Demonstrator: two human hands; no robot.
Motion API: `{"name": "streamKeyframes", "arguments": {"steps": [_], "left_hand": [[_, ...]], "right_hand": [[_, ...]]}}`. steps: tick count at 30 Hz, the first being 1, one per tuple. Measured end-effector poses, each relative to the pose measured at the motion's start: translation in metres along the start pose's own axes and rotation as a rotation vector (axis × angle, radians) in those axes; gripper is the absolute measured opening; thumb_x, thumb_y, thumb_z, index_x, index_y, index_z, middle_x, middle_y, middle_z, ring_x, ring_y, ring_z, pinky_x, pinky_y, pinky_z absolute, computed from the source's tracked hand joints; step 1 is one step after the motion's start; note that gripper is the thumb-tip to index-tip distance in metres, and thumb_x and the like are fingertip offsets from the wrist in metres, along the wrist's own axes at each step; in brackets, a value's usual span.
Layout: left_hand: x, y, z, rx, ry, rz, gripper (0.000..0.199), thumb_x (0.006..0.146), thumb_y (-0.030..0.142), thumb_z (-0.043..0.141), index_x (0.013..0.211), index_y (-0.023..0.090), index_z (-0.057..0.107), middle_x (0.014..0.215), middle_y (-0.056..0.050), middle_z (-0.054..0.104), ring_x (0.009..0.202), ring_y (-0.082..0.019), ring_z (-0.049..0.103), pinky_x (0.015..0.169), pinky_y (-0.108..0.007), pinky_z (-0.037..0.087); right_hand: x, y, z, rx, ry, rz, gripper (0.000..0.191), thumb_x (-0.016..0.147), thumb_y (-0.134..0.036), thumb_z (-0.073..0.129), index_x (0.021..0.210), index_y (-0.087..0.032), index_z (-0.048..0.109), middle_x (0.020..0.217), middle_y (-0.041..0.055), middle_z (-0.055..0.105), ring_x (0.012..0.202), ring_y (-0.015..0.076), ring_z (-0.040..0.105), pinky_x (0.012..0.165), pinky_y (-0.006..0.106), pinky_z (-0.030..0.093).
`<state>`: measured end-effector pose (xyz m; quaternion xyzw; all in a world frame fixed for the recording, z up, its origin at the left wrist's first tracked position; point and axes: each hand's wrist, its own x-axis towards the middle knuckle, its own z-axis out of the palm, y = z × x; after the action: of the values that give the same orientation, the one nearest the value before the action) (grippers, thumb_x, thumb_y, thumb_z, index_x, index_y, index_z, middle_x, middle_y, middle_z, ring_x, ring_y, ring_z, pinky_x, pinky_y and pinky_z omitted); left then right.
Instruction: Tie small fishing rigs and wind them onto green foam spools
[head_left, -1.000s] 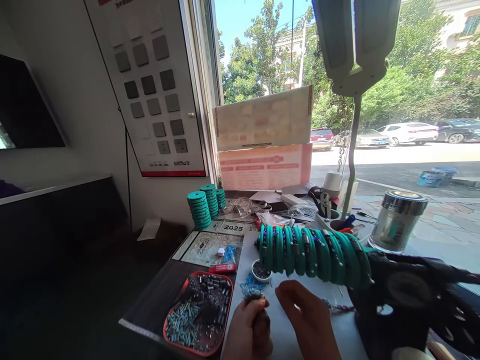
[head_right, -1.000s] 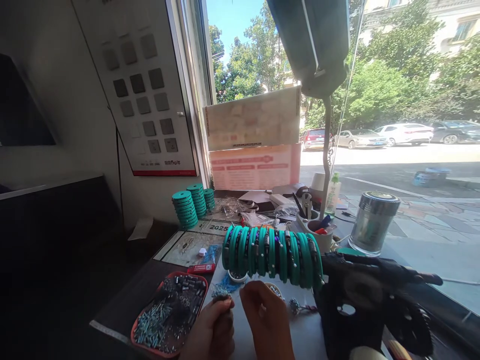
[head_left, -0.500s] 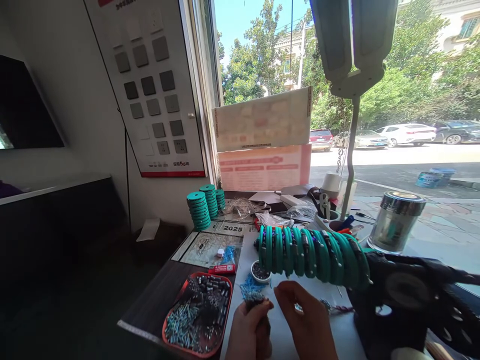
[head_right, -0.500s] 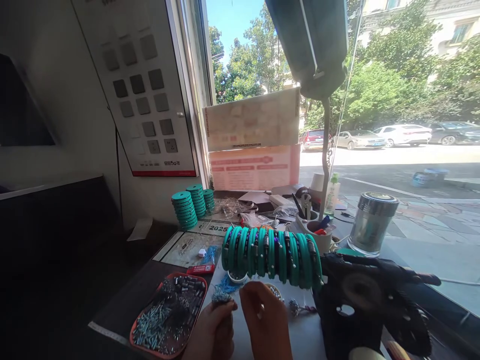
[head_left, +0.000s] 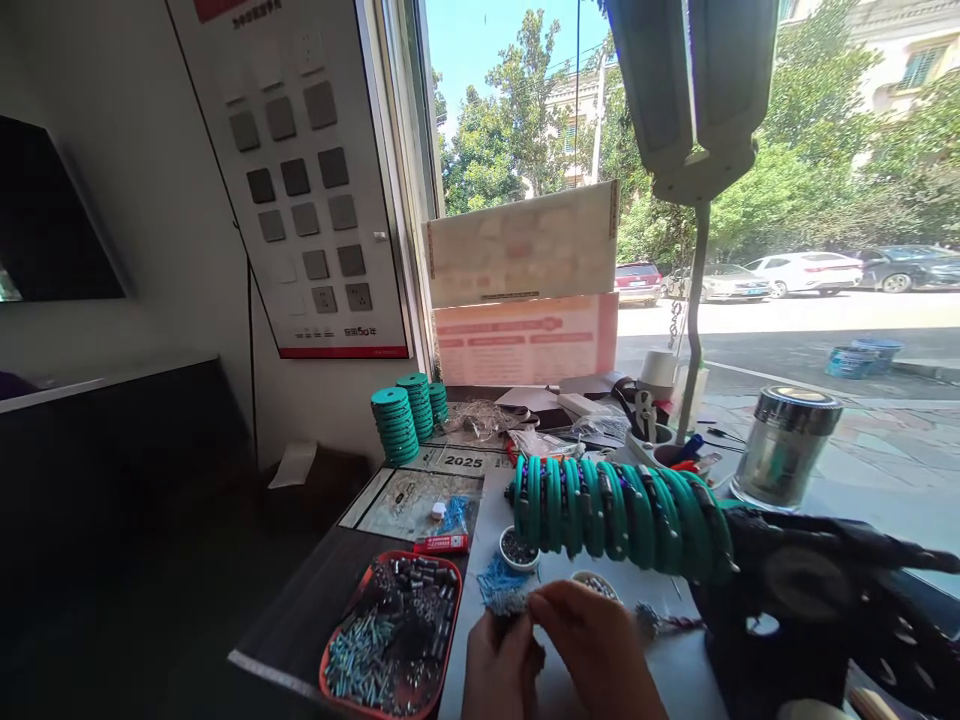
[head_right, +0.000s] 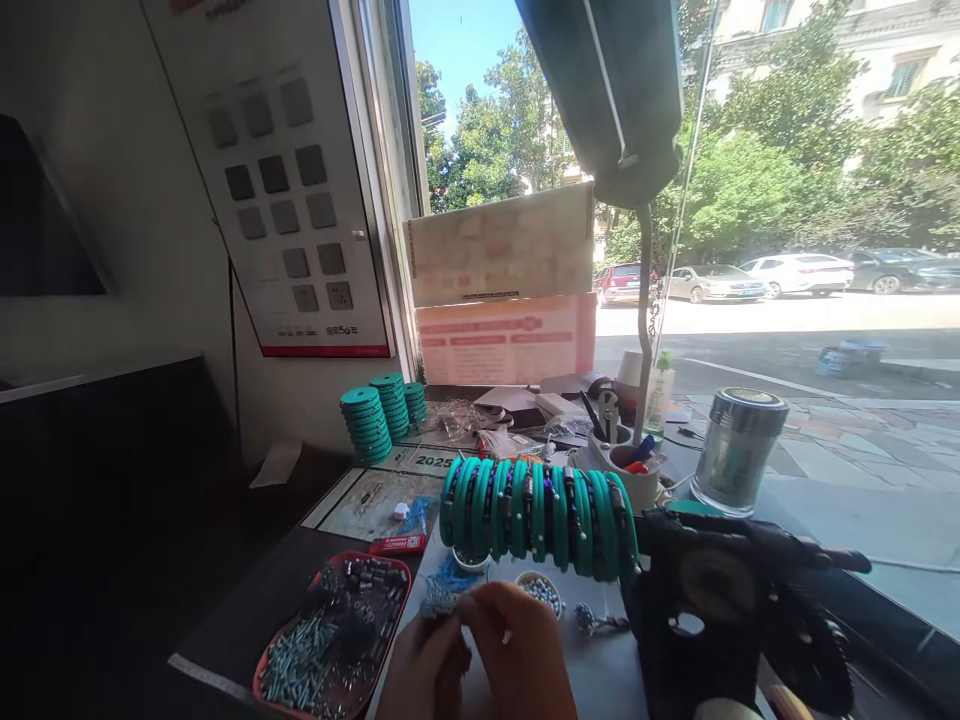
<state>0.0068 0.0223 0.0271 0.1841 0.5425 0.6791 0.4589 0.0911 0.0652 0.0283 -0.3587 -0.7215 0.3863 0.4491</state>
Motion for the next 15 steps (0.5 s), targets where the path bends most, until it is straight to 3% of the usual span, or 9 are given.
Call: {"name": "streamKeyframes", "arguments": {"steps": [3,7,11,12,13,15], "left_hand": [[-0.003,-0.002,0.001,0.181,0.067,0.081,0.026,0.056,0.037,0.068,0.059,0.014,0.058,0.043,0.006,0.038,0.043,-0.006,0.034,0.043,-0.018,0.026],[-0.01,0.001,-0.004,0.285,0.047,0.153,0.022,0.064,0.034,0.063,0.055,0.015,0.056,0.039,0.006,0.036,0.041,-0.007,0.034,0.045,-0.018,0.027],[0.0,0.022,-0.019,0.332,0.083,0.246,0.017,0.061,0.032,0.065,0.058,0.017,0.059,0.045,0.004,0.046,0.046,-0.009,0.04,0.049,-0.018,0.032],[0.007,0.03,-0.021,0.422,0.072,0.312,0.014,0.06,0.03,0.066,0.062,0.017,0.061,0.053,0.001,0.053,0.052,-0.011,0.045,0.053,-0.019,0.034],[0.016,0.039,-0.021,0.576,-0.013,0.393,0.014,0.06,0.027,0.066,0.07,0.017,0.063,0.064,-0.001,0.059,0.061,-0.013,0.05,0.058,-0.02,0.036],[0.036,0.053,-0.014,1.069,-0.056,0.507,0.008,0.061,0.025,0.063,0.066,0.019,0.061,0.059,0.0,0.057,0.061,-0.015,0.052,0.059,-0.022,0.037]], "right_hand": [[-0.001,0.002,0.002,-0.035,0.032,-0.032,0.026,0.078,-0.033,0.048,0.057,-0.019,0.057,0.054,0.0001,0.058,0.051,0.0147,0.052,0.048,0.02,0.04],[0.003,0.01,-0.003,-0.048,0.135,-0.019,0.03,0.079,-0.038,0.044,0.056,-0.02,0.05,0.054,-0.0003,0.054,0.052,0.0148,0.049,0.049,0.022,0.04],[0.009,0.019,-0.011,-0.049,0.284,0.068,0.034,0.078,-0.046,0.042,0.061,-0.019,0.052,0.056,0.0025,0.055,0.053,0.017,0.049,0.048,0.025,0.038],[0.01,0.019,-0.011,-0.041,0.311,0.074,0.034,0.078,-0.047,0.042,0.062,-0.019,0.052,0.056,0.0026,0.055,0.054,0.0172,0.049,0.048,0.025,0.037],[0.01,0.019,-0.01,-0.022,0.331,0.073,0.034,0.078,-0.047,0.042,0.062,-0.019,0.052,0.057,0.002,0.055,0.054,0.0169,0.049,0.048,0.024,0.037],[0.009,0.015,-0.005,0.023,0.358,0.07,0.033,0.077,-0.048,0.044,0.061,-0.02,0.05,0.056,0.0001,0.053,0.054,0.0158,0.048,0.05,0.024,0.037]]}}
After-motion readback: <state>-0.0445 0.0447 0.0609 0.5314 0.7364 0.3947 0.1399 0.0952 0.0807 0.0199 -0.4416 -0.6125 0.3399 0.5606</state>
